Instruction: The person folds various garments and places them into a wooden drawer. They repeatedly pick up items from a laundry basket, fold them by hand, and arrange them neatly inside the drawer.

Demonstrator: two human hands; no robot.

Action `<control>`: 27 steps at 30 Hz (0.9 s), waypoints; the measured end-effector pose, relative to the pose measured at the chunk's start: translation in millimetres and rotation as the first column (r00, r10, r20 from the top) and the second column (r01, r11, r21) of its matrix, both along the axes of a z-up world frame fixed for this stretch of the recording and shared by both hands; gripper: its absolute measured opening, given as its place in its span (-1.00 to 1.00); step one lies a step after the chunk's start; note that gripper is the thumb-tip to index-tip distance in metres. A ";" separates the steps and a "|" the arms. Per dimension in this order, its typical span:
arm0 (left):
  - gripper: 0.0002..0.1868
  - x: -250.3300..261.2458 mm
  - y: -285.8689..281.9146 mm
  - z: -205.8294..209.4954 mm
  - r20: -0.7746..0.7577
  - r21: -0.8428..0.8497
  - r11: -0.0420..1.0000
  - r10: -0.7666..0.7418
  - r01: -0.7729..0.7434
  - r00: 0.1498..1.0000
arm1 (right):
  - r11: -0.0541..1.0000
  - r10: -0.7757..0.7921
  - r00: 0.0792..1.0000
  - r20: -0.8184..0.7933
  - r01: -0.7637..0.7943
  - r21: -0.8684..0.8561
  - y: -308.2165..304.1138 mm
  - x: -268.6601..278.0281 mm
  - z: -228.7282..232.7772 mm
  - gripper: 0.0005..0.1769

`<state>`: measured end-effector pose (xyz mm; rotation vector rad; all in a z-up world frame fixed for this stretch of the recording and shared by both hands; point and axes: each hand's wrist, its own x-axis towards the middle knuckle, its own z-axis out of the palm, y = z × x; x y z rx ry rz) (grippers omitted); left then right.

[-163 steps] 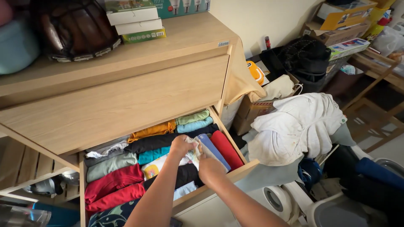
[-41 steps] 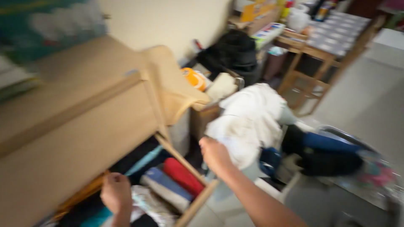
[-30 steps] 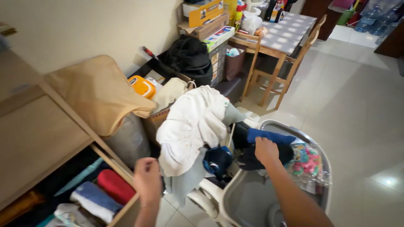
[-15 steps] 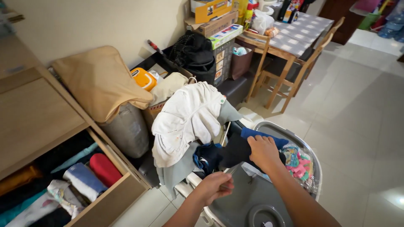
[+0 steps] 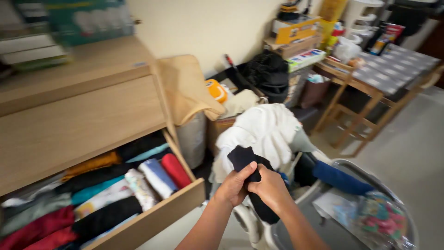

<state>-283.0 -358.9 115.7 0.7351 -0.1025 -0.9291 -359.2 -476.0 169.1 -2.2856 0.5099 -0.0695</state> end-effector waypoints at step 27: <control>-0.59 191.5 348.7 13.4 -0.039 -0.004 0.670 0.741 -0.742 0.670 | 0.284 0.347 0.935 0.065 -0.172 0.943 204.6 246.6 -94.4 -0.15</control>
